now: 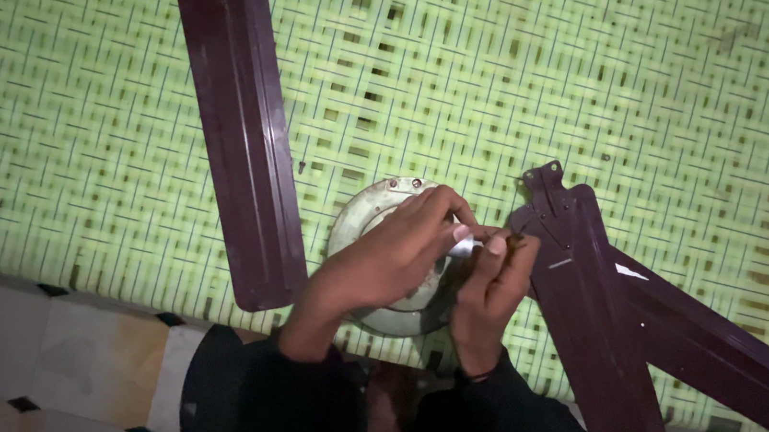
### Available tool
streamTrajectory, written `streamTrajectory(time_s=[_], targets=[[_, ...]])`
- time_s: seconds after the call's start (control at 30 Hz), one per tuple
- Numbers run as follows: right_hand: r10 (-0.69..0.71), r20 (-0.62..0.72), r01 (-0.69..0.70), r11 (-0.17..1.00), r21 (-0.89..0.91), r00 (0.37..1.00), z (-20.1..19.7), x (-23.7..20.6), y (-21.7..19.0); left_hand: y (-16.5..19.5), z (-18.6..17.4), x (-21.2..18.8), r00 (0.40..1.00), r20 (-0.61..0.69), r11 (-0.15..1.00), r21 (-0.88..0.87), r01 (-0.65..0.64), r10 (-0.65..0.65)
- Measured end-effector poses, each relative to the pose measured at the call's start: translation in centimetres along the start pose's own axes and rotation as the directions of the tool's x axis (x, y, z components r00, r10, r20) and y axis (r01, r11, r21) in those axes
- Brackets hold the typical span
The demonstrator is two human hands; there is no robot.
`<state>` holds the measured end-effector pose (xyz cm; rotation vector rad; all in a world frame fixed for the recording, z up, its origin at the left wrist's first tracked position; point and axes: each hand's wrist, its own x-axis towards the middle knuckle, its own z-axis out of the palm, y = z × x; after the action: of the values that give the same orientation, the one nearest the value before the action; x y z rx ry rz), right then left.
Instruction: The person uses a screwdriver to unscrew and remove parts from a ceiling fan motor assembly lying on a woven mat, then handles the motor and its copper windings while working on the components by hand.
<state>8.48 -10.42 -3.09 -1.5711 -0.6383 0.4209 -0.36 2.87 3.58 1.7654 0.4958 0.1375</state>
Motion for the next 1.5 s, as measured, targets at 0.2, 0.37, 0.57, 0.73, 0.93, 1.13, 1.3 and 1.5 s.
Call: streamTrajectory(time_s=[0.2, 0.37, 0.57, 0.73, 0.93, 1.13, 1.3, 1.5], targets=[[-0.178, 0.071, 0.189, 0.96, -0.206, 0.981, 0.7, 0.1, 0.0, -1.5, 0.4, 0.0, 1.0, 0.011, 0.986, 0.166, -0.022, 0.02], [-0.037, 0.05, 0.048, 0.968, -0.248, 0.998, 1.1, 0.3, -0.1, -2.9, -1.0, -0.2, 0.993, 0.111, 0.999, 0.0, -0.037, 0.037], [-0.155, 0.059, 0.165, 0.957, -0.237, 0.986, 0.9, 0.2, -0.2, -3.3, -3.7, -2.0, 0.965, 0.241, 0.974, 0.168, -0.151, 0.108], [-0.113, 0.053, 0.121, 0.97, -0.212, 0.992, 0.8, 0.3, 0.0, -2.7, -3.1, -1.3, 0.968, 0.247, 0.98, 0.178, -0.088, 0.041], [-0.095, 0.061, 0.105, 0.975, -0.194, 0.994, 0.9, 0.5, -0.1, -2.0, -3.2, -1.1, 0.981, 0.193, 0.988, 0.145, -0.051, 0.023], [-0.038, 0.038, 0.037, 0.999, 0.005, 0.999, 0.7, 1.0, -0.1, -1.6, -3.7, -1.4, 0.984, 0.181, 0.989, 0.143, -0.02, -0.006], [0.016, 0.013, -0.018, 0.98, 0.198, 1.0, 0.3, 1.2, 0.3, -1.4, -4.1, -1.7, 0.982, 0.182, 0.995, 0.08, -0.057, 0.041], [-0.053, 0.022, 0.05, 0.991, 0.122, 0.998, -0.5, -0.6, 0.5, -1.8, -4.7, -1.8, 0.978, 0.203, 0.999, -0.014, -0.038, 0.04]])
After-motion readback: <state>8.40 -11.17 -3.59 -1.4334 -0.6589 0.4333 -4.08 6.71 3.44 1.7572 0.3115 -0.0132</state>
